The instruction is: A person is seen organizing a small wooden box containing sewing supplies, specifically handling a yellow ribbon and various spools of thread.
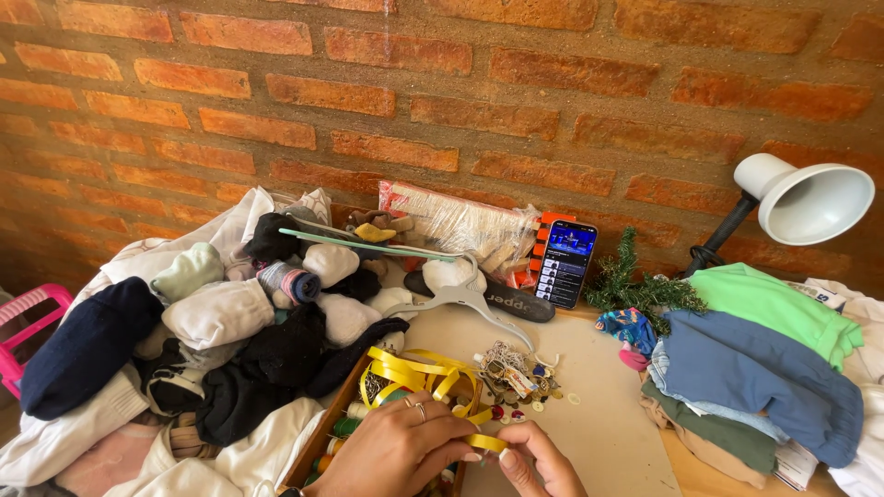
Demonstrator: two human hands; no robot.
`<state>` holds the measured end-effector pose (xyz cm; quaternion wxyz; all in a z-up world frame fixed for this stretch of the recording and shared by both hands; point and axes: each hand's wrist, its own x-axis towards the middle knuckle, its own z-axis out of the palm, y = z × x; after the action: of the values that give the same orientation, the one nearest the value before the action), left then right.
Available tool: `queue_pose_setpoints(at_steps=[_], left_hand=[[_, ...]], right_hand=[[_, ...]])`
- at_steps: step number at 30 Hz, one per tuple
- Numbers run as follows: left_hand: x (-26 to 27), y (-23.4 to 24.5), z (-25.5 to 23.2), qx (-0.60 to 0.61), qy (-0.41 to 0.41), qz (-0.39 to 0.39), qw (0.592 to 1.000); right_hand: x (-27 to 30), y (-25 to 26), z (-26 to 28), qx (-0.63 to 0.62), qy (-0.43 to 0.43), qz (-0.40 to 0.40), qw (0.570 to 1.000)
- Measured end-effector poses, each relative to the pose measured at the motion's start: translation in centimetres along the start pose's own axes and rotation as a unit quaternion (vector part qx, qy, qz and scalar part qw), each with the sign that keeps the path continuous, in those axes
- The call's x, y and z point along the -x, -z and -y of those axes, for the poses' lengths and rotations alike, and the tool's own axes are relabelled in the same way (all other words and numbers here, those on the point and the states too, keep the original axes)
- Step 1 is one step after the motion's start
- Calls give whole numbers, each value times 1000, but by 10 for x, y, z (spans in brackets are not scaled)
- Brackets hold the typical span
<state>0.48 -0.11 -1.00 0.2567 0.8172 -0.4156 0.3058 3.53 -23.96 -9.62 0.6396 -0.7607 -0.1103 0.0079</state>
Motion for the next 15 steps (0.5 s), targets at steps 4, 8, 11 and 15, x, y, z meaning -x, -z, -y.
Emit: queue_pose_setpoints(at_steps=[4, 8, 11, 15], left_hand=[[3, -7, 3, -17, 13, -2, 1000], [5, -12, 3, -53, -3, 6, 999], [1, -4, -5, -23, 15, 7, 1000], [-8, 8, -10, 33, 42, -35, 998]], right_hand=[[-5, 1, 17, 88, 273, -1, 958], [0, 6, 35, 149, 311, -28, 938], [1, 11, 48, 234, 336, -8, 912], [0, 18, 81, 325, 394, -17, 860]])
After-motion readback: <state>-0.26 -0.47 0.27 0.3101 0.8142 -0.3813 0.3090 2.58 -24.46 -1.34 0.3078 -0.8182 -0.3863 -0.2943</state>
